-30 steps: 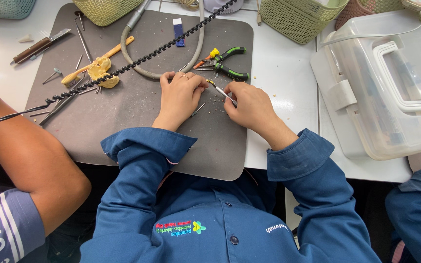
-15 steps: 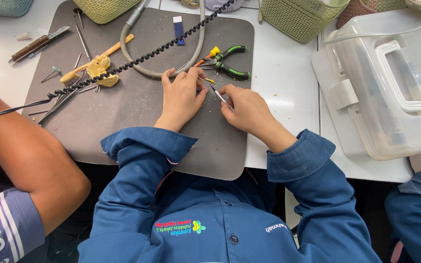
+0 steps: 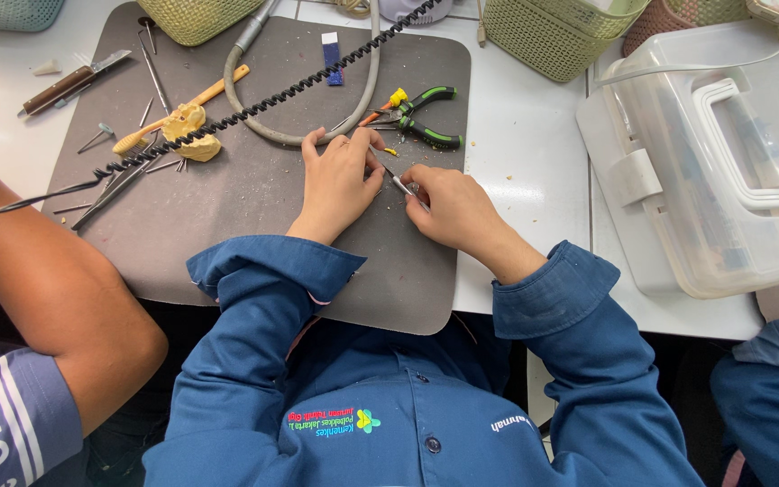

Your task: The person assembles small cylindrical components on a workbench, repeatedly picking up parts and inserting them into a metal tube. They use pliers and a rotary tool to adjust and shape the pieces, occasionally inspecting the assembly. A coworker nearby uses a rotary tool on a separate object.

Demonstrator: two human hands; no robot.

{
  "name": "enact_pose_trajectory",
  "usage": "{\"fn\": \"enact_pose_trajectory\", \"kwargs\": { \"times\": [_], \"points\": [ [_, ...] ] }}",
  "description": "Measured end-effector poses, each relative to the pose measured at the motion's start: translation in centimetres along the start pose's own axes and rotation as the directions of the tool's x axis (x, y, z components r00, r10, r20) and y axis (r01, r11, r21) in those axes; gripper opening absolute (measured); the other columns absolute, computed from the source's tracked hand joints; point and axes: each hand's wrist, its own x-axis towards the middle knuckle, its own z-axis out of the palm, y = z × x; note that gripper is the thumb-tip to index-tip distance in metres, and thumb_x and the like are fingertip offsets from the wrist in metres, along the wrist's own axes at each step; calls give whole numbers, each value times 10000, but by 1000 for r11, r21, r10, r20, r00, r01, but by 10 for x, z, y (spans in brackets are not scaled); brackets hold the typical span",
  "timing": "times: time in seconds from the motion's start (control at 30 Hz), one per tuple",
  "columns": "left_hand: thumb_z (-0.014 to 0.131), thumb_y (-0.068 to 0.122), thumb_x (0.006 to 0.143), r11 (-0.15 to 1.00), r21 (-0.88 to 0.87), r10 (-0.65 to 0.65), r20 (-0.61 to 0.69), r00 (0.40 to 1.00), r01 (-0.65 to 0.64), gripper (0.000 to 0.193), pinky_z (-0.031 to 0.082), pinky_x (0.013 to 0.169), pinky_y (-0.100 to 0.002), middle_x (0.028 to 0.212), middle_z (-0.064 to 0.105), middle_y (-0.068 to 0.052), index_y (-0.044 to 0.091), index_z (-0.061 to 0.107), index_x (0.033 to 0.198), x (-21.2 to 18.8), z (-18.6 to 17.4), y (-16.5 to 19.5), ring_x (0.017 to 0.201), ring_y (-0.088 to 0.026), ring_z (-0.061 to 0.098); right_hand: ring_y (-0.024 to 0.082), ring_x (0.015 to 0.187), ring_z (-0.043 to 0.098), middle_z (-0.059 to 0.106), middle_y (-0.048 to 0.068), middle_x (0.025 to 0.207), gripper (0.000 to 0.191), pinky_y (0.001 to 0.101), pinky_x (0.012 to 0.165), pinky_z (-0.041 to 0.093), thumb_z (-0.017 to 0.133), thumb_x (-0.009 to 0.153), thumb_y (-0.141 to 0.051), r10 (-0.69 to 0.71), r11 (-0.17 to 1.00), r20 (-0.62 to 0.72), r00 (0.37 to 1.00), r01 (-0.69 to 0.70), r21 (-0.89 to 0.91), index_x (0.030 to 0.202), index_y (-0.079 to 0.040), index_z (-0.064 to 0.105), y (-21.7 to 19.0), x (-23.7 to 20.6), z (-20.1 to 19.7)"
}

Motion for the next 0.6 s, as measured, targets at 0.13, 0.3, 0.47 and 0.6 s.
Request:
{"fn": "enact_pose_trajectory", "kwargs": {
  "times": [0.13, 0.3, 0.47, 0.6],
  "points": [
    [728, 120, 868, 1000, -22, -15, 8, 1000, 15, 311, 226, 1124, -594, 849, 698, 102, 173, 578, 1136, -1, -4, 0, 963, -138, 653, 283, 662, 697, 706, 106, 742, 246, 397, 615, 539, 675, 866, -162, 17, 1000, 15, 1000, -17, -2, 1084, -55, 716, 1, 0, 0],
    [714, 101, 869, 995, -61, -75, 42, 996, 77, 365, 204, 1121, -619, 871, 713, 102, 173, 576, 1199, 0, -10, 1, 978, -147, 662, 289, 663, 693, 706, 112, 752, 249, 402, 617, 536, 676, 866, -161, 11, 1000, 8, 1000, -11, -4, 1087, -52, 715, 1, 0, 0],
    [715, 113, 876, 998, -20, -52, 62, 997, 54, 418, 202, 1130, -627, 852, 702, 109, 188, 565, 1259, 0, -7, 4, 960, -141, 657, 281, 658, 695, 709, 108, 761, 245, 398, 613, 539, 672, 873, -165, 28, 1000, 10, 1000, -28, 0, 1088, -55, 713, 3, 0, -1],
    [717, 122, 885, 1000, 16, -20, 46, 999, 19, 436, 215, 1129, -621, 846, 684, 111, 188, 560, 1287, -1, -6, 4, 951, -137, 648, 285, 665, 695, 710, 111, 767, 248, 400, 616, 538, 677, 864, -159, 8, 1000, -9, 1000, -8, -8, 1085, -53, 712, 2, 0, -1]
  ]
}}
